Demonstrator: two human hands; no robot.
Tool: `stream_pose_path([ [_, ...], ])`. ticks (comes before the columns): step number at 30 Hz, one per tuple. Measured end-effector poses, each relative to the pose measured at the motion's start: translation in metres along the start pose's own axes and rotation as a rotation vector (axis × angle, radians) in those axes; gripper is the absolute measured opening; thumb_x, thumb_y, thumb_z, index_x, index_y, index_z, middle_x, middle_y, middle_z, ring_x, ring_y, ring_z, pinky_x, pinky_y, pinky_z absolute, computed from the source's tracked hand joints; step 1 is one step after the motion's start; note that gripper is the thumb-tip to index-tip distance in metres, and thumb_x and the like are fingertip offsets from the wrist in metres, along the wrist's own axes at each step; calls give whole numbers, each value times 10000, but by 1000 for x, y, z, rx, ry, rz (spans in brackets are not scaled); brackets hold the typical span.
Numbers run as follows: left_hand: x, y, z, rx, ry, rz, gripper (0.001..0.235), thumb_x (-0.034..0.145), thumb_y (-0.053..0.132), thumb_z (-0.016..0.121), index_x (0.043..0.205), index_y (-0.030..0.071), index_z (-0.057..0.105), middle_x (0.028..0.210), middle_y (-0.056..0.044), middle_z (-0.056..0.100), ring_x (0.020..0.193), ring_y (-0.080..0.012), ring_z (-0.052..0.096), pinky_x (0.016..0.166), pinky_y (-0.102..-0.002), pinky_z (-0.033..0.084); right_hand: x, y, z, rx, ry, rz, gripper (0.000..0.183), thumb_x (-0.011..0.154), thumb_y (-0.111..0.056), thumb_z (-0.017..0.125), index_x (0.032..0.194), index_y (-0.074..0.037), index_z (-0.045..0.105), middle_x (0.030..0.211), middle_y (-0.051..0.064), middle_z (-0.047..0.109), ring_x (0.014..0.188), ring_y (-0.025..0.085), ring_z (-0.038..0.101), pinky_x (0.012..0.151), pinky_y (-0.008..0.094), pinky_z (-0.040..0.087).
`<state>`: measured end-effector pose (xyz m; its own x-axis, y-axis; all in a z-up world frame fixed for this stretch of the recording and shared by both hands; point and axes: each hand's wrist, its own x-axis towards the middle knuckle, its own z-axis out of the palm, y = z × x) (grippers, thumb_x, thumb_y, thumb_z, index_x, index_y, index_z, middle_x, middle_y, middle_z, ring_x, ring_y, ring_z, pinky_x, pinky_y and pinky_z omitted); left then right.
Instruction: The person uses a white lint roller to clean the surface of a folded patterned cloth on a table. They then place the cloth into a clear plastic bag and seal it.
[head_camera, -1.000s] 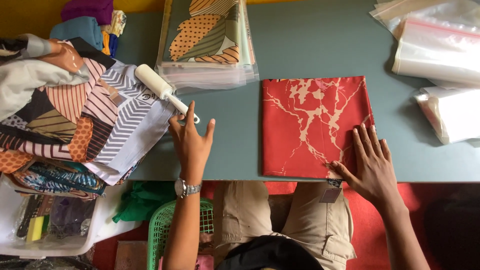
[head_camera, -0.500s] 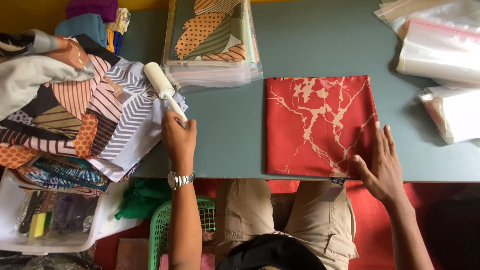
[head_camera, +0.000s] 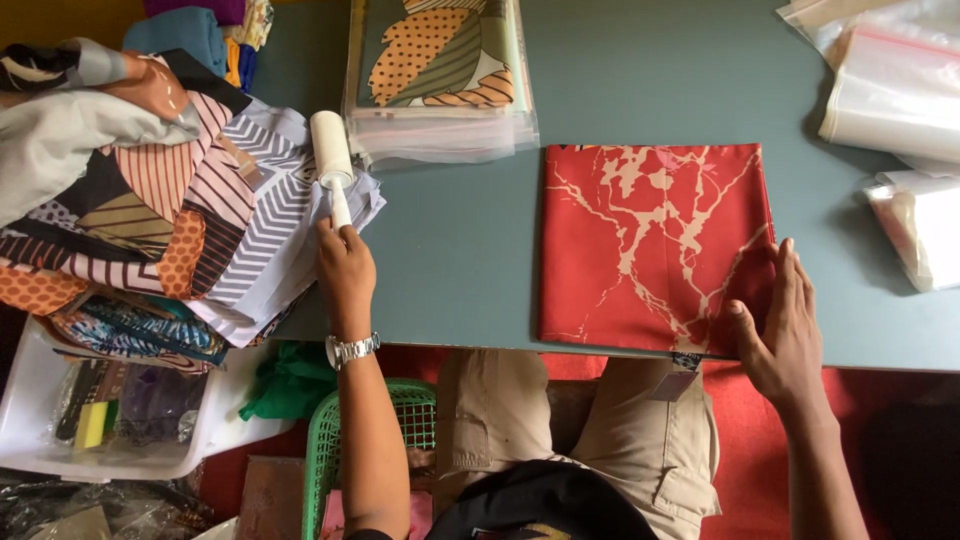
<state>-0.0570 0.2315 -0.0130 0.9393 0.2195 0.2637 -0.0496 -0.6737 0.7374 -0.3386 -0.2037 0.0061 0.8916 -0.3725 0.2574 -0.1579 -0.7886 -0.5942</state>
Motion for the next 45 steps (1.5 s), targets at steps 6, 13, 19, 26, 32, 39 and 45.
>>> stream_pose_path([
  [6,-22,23,-4,-222,-39,-34,295,1019,166,365,1262,38,474,988,-215,619,760,-338,572,673,-474,432,-2,7,3,-13,48,-95,785,1054,-347,429,1653,24,84,1600,318,392,1502,440,285,1203,554,265],
  [13,-60,38,6,-482,-122,-199,305,1045,239,368,1306,130,481,1007,-183,641,819,-220,634,597,-311,509,-3,2,1,12,55,-100,778,1067,-358,418,1667,-19,55,1586,322,420,1454,472,342,1185,559,279],
  [19,-89,61,13,-687,-166,-241,324,1040,227,368,1306,106,508,1022,-167,560,911,-233,622,573,-272,459,-5,1,-1,32,64,-85,764,1074,-383,395,1680,-39,81,1569,303,441,1410,471,378,1121,560,334],
  [26,-123,100,8,-752,-249,-63,351,1066,295,337,1326,102,472,769,-44,501,558,-109,428,479,-241,373,-6,3,-8,81,119,-170,555,1102,-247,420,1566,49,354,1503,311,494,1405,455,428,1165,558,338],
  [32,-185,146,10,-665,-458,137,444,1058,438,295,1307,95,427,770,-35,558,567,-161,498,505,-330,422,6,-87,-27,51,191,-285,471,1098,-303,488,1387,48,608,1431,231,626,1485,421,458,1272,587,304],
  [39,-233,171,25,-588,-852,688,583,1111,296,308,1545,-83,219,1232,-325,595,778,-431,649,567,-491,470,15,-145,18,1266,14,191,479,1048,-172,517,1479,-49,347,1056,168,608,607,186,538,597,314,486],
  [45,-189,94,34,-276,-241,836,238,910,325,750,1115,204,764,1000,23,636,962,-186,674,852,-326,554,28,-95,-8,487,-130,-12,660,854,-191,735,1382,38,412,816,299,630,587,380,677,477,515,537],
])
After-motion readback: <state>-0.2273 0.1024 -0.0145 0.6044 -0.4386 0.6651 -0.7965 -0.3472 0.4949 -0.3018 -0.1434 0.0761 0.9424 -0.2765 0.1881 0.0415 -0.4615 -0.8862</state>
